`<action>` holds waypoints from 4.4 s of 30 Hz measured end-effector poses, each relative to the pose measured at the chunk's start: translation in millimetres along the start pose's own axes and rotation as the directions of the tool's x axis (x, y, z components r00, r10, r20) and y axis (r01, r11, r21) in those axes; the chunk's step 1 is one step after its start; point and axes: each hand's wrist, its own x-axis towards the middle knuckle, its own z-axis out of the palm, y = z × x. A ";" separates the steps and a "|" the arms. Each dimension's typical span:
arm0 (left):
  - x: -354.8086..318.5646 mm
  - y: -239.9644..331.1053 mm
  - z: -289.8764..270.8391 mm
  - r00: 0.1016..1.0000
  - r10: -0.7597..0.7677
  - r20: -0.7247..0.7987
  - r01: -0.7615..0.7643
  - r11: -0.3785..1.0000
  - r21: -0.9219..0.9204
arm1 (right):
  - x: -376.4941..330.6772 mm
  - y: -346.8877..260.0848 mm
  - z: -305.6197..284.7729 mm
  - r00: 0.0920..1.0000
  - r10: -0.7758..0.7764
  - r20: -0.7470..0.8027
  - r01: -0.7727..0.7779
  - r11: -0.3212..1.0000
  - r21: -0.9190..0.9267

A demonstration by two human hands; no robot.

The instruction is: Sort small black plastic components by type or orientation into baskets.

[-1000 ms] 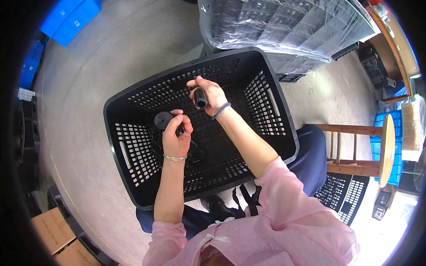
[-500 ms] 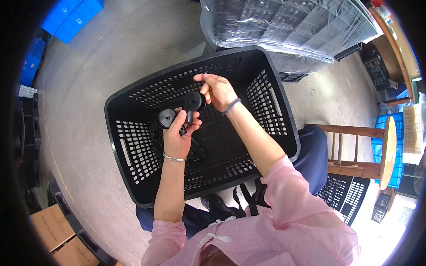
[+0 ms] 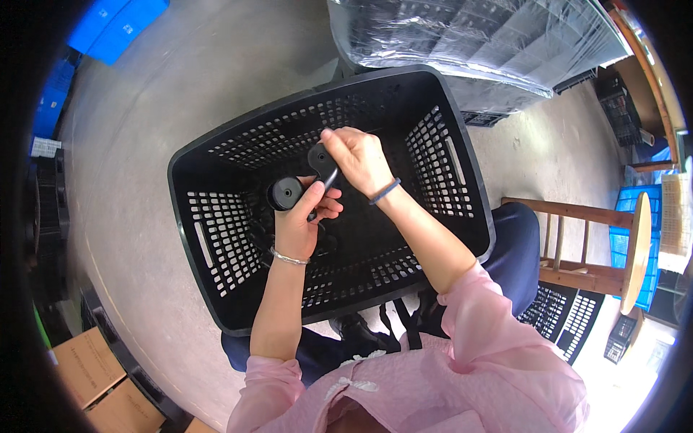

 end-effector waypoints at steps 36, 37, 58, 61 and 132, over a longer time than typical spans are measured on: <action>5.6 -12.6 -14.4 0.953 -0.232 0.193 0.302 0.746 -0.594 | -8.8 -5.9 2.3 0.974 -0.165 -0.154 0.158 0.986 -0.057; 3.8 -14.2 -11.9 0.950 -0.273 0.152 0.309 0.739 -0.599 | -9.0 -2.8 0.2 0.990 0.096 -0.099 -0.089 0.993 0.081; -3.3 -13.2 -0.7 0.620 0.773 0.136 -0.576 0.330 0.748 | -9.0 7.1 -22.0 0.851 0.105 0.514 -0.513 0.376 0.772; -0.6 -12.8 -1.7 0.604 0.784 0.142 -0.579 0.310 0.754 | -7.6 8.2 -20.3 0.864 0.105 0.493 -0.490 0.405 0.772; 26.7 -113.8 -15.9 0.567 -0.200 0.799 -0.816 -0.001 0.578 | -42.8 121.8 191.5 0.221 0.543 0.810 0.814 0.355 -0.460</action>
